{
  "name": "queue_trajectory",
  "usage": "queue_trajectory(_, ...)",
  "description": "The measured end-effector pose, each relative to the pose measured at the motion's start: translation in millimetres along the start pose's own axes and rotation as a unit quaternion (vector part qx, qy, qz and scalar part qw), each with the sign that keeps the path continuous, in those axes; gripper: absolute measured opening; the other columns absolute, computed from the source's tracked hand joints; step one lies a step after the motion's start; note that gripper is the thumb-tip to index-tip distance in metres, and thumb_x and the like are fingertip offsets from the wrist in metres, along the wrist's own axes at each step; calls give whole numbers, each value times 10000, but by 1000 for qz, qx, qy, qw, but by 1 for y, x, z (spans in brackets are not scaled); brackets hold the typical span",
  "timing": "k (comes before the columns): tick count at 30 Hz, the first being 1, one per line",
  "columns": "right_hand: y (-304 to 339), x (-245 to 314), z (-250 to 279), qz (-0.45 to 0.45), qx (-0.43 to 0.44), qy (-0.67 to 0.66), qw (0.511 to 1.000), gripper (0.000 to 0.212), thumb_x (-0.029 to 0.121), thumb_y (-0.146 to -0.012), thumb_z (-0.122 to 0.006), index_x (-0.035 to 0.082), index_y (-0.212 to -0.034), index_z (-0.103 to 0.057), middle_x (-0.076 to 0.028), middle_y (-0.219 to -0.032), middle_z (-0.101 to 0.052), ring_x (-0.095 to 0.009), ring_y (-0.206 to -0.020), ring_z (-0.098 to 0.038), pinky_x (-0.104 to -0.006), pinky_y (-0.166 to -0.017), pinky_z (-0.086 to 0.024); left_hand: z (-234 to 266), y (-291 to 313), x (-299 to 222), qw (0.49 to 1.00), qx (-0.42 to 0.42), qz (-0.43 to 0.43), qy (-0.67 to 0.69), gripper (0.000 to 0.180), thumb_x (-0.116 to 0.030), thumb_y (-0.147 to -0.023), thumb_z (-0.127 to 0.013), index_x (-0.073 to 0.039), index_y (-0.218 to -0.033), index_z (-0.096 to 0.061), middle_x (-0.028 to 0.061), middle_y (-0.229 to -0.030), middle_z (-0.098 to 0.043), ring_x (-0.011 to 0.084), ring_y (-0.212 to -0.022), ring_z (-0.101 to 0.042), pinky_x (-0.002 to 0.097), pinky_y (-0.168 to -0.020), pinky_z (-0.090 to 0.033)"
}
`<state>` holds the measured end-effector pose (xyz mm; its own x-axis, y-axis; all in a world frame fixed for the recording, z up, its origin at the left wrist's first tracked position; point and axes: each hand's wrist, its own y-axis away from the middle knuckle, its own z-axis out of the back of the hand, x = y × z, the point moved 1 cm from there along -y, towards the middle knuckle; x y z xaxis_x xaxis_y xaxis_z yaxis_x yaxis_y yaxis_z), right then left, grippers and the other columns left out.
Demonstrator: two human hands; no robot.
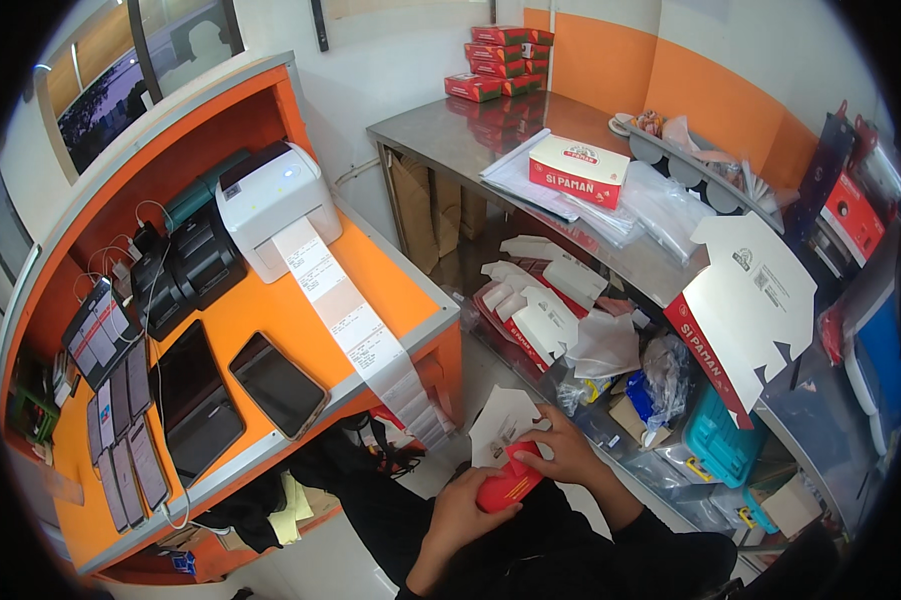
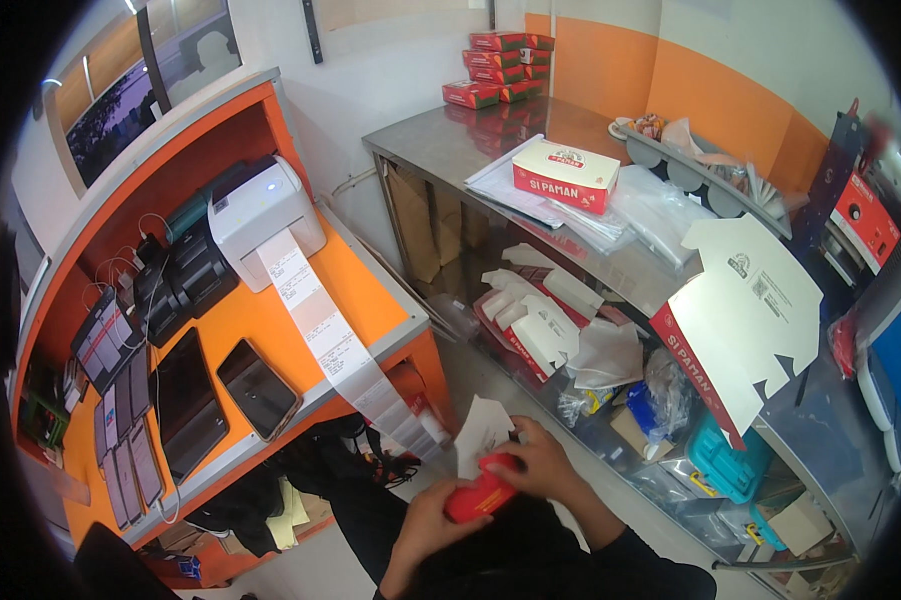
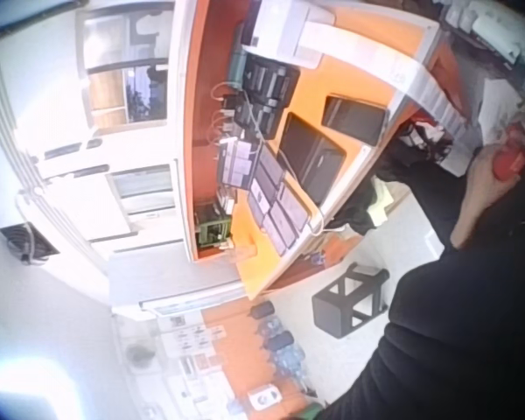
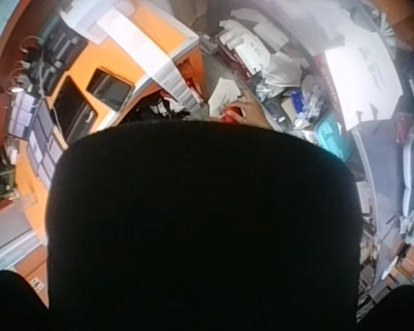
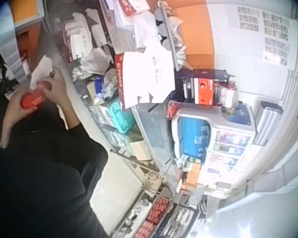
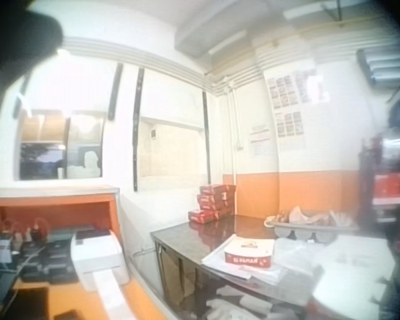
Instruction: The person sits on the floor and repeatedly assembles small red and white cardboard boxes by folding flaps and inserting inner inserts. They handle multiple flat-packed box components and inserts, then place the finished boxes on a nearby metal table.
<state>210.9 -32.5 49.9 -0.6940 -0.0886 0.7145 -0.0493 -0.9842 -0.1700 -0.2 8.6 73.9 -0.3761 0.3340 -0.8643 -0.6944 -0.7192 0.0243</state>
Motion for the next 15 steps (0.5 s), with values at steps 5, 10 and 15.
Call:
queue_trajectory(5, 3, -11, 2, -14, 8, -83, 996, 264, 244, -724, -772, 74, -906, -687, -145, -1226, -463, -285, -1119, -493, -362, -939, -400, -4, 6, 5, 999, -23, -39, 10, 428, -217, -662, -785, -76, -1041, -646, 150, -1088, -569, 264, -984, -605, 350, -822, -489)
queue_trajectory(10, 10, -7, -11, -55, -72, -116, 989, 248, 213, -693, -797, 75, -884, -718, -144, -1221, -489, -283, -1109, -499, -366, -937, -401, -10, 5, 13, 993, -40, -67, 87, 424, -111, -623, -780, -92, -1030, -659, 106, -1236, -464, 247, -989, -558, 354, -840, -485)
queue_trajectory(15, 15, -8, -15, -34, -76, -116, 990, 255, 204, -683, -800, 122, -916, -738, -131, -1223, -510, -274, -1096, -507, -365, -935, -401, -15, 0, 15, 990, -41, -94, 102, 433, -92, -585, -782, -83, -1002, -667, 97, -1230, -461, 224, -916, -542, 329, -833, -475)
